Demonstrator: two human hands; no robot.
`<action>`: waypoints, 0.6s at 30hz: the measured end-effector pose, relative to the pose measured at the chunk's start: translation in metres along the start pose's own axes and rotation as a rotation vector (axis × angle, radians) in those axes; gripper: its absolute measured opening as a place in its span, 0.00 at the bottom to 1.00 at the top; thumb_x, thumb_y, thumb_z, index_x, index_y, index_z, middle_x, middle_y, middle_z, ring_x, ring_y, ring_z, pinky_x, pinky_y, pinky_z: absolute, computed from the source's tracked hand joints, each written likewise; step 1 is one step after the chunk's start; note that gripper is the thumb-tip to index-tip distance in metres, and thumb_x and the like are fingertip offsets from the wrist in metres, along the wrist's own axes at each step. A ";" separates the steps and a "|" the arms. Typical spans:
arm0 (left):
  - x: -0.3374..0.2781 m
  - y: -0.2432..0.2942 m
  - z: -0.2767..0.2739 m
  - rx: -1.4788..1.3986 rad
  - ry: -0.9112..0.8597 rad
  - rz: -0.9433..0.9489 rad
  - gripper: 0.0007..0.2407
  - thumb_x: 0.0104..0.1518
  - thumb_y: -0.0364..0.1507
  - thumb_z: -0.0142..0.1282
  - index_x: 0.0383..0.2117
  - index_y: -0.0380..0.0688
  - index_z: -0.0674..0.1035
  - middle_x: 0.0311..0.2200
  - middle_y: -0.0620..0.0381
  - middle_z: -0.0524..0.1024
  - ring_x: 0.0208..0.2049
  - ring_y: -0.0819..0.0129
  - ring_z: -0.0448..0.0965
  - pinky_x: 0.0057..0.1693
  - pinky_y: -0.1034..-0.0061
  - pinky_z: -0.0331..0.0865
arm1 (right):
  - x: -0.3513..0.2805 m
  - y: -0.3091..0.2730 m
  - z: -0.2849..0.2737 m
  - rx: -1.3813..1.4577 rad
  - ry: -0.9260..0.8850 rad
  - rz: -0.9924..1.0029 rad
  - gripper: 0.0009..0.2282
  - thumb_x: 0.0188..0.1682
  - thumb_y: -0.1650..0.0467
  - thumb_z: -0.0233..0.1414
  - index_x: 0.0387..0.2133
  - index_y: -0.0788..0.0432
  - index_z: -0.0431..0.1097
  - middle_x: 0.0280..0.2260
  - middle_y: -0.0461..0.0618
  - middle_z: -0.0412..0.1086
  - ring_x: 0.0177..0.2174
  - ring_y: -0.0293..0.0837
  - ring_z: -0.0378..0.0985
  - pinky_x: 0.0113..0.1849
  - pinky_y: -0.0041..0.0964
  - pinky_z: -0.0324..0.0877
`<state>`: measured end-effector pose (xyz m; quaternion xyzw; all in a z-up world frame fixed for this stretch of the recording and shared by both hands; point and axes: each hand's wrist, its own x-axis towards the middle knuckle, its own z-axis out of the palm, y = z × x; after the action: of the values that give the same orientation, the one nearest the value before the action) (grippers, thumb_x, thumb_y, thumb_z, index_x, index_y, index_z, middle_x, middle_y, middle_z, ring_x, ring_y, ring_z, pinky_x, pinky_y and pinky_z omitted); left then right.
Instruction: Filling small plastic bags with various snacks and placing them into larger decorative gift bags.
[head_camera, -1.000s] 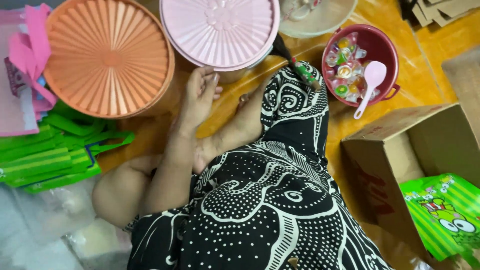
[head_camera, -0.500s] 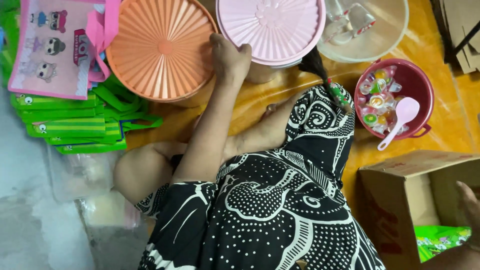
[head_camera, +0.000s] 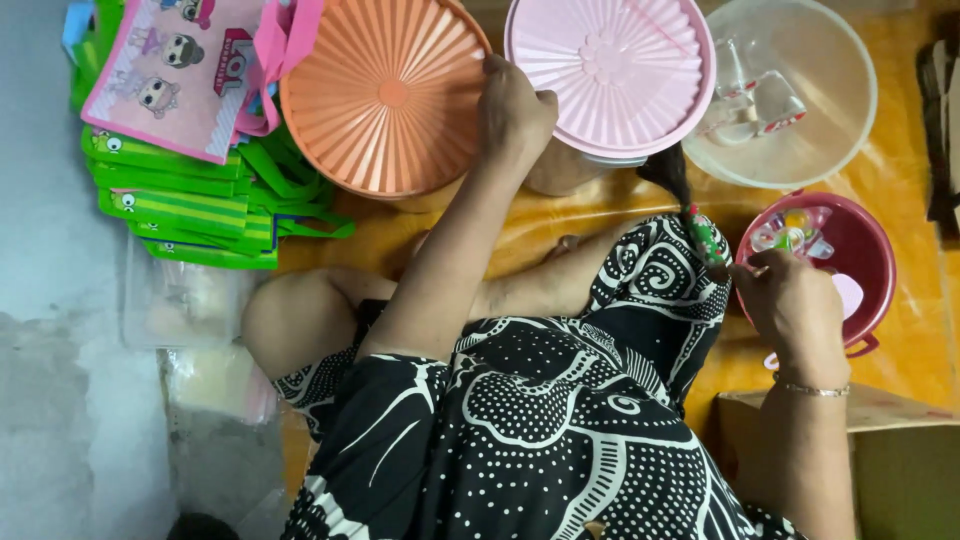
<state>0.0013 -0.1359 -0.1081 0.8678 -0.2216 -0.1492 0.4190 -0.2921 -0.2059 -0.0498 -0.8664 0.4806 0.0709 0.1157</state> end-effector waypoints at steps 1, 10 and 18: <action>0.004 -0.002 0.003 -0.005 -0.013 -0.022 0.19 0.43 0.22 0.47 0.40 0.20 0.58 0.28 0.39 0.71 0.21 0.59 0.78 0.28 0.82 0.76 | 0.004 -0.013 -0.005 0.003 -0.078 0.036 0.13 0.42 0.63 0.51 0.25 0.63 0.70 0.15 0.52 0.69 0.16 0.50 0.70 0.23 0.38 0.64; 0.000 -0.004 -0.004 0.024 -0.040 0.008 0.16 0.42 0.23 0.48 0.33 0.23 0.60 0.23 0.41 0.72 0.18 0.60 0.77 0.26 0.80 0.75 | 0.026 -0.035 0.005 0.244 0.175 -0.287 0.08 0.41 0.73 0.53 0.28 0.70 0.68 0.20 0.56 0.68 0.17 0.46 0.67 0.21 0.35 0.62; -0.026 -0.015 0.000 -0.081 -0.117 -0.134 0.17 0.40 0.25 0.47 0.34 0.26 0.59 0.26 0.40 0.71 0.18 0.57 0.76 0.24 0.75 0.74 | 0.099 -0.064 0.031 0.443 0.376 -0.344 0.18 0.48 0.69 0.50 0.43 0.74 0.56 0.33 0.66 0.60 0.31 0.60 0.67 0.30 0.47 0.65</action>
<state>-0.0166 -0.1144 -0.1177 0.8527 -0.1811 -0.2362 0.4293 -0.1860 -0.2460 -0.0942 -0.8864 0.3442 -0.2168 0.2210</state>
